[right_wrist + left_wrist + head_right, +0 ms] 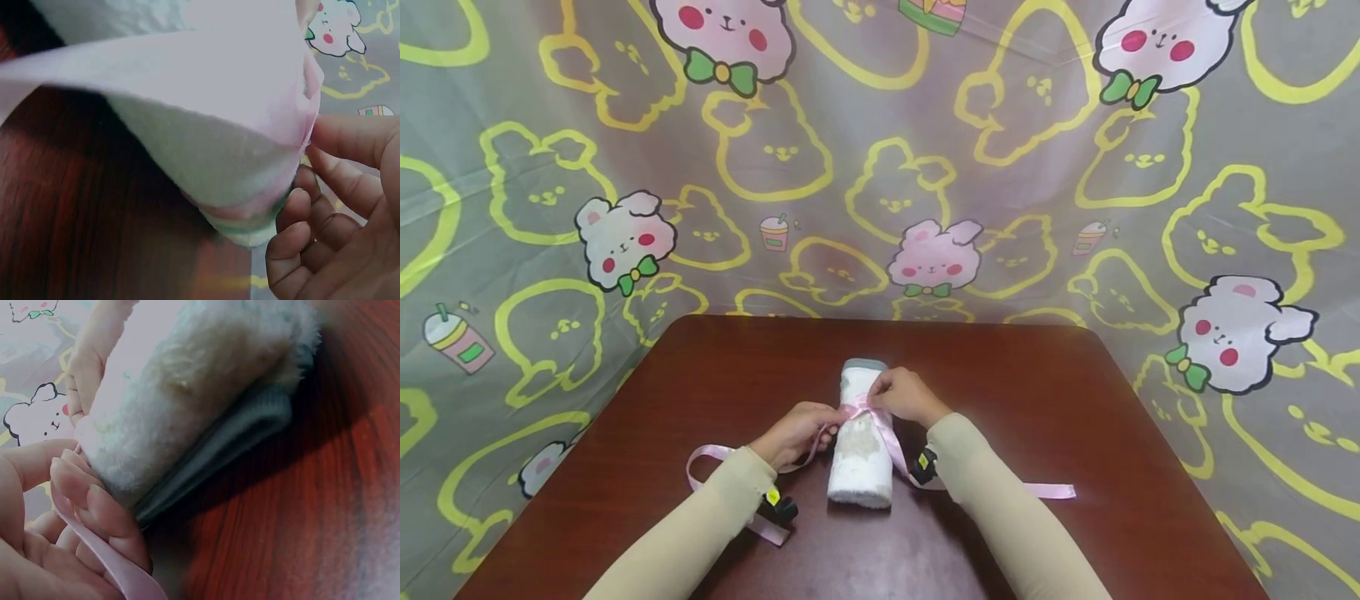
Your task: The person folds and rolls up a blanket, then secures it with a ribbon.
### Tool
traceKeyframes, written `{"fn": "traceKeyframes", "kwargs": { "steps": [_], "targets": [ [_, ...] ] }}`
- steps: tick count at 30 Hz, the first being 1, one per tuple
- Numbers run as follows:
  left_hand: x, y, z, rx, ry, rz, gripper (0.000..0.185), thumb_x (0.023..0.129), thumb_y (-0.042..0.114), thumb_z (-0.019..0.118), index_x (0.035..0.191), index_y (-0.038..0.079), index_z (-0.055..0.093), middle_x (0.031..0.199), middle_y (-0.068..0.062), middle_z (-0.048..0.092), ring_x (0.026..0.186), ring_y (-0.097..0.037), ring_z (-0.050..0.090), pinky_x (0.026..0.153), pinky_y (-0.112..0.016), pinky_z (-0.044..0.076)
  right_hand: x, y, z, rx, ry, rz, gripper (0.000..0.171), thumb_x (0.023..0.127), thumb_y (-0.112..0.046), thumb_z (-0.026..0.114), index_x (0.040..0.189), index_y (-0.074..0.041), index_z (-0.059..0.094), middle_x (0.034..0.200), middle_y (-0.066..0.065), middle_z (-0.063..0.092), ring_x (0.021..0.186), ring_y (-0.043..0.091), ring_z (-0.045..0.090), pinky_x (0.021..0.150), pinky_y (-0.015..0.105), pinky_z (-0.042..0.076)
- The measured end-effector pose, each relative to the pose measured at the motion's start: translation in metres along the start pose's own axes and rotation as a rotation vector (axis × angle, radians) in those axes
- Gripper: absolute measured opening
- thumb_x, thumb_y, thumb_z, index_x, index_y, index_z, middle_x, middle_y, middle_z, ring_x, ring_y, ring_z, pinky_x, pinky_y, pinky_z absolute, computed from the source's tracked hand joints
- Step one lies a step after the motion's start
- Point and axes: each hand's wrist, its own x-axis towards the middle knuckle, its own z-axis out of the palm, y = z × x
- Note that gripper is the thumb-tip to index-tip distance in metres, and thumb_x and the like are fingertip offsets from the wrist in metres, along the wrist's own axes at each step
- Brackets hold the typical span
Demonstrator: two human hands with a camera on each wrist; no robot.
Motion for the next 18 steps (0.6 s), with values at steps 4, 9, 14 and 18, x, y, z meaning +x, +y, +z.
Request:
{"fn": "traceKeyframes", "kwargs": {
  "steps": [4, 9, 14, 18],
  "targets": [
    [-0.0016, 0.0025, -0.0002, 0.014, -0.007, 0.0, 0.026, 0.082, 0.027, 0.078, 0.074, 0.009, 0.062, 0.063, 0.001, 0.052, 0.053, -0.008, 0.046, 0.049, -0.022, 0.041, -0.0012, 0.0004, 0.0034, 0.029, 0.079, -0.029, 0.005, 0.083, -0.008, 0.074, 0.081, -0.009, 0.069, 0.074, -0.002, 0.062, 0.071, 0.016, 0.055, 0.062, 0.03, 0.046],
    [-0.0009, 0.0088, -0.0052, 0.097, -0.003, 0.007, 0.029, 0.08, 0.028, 0.08, 0.073, 0.007, 0.062, 0.063, -0.001, 0.053, 0.052, -0.008, 0.045, 0.049, -0.023, 0.041, -0.003, 0.0005, 0.0075, 0.052, 0.164, -0.085, 0.009, 0.085, -0.007, 0.072, 0.089, -0.013, 0.067, 0.081, -0.003, 0.066, 0.078, 0.016, 0.06, 0.068, 0.033, 0.05],
    [0.0015, 0.0088, -0.0062, 0.109, -0.021, 0.011, 0.027, 0.081, 0.027, 0.079, 0.074, 0.007, 0.063, 0.063, 0.0, 0.054, 0.051, -0.008, 0.046, 0.049, -0.023, 0.042, 0.0, 0.0044, 0.0083, 0.07, 0.092, -0.026, 0.012, 0.082, -0.007, 0.075, 0.093, -0.008, 0.069, 0.078, -0.002, 0.064, 0.075, 0.016, 0.058, 0.066, 0.031, 0.048],
    [0.0024, 0.0094, -0.0052, 0.11, -0.033, 0.01, 0.027, 0.082, 0.027, 0.079, 0.072, 0.008, 0.062, 0.062, 0.0, 0.053, 0.051, -0.008, 0.045, 0.049, -0.024, 0.042, 0.0016, 0.0078, 0.0088, 0.085, 0.06, 0.002, 0.006, 0.081, -0.006, 0.075, 0.082, -0.008, 0.069, 0.071, -0.001, 0.06, 0.07, 0.014, 0.054, 0.058, 0.028, 0.044]
  ]
}}
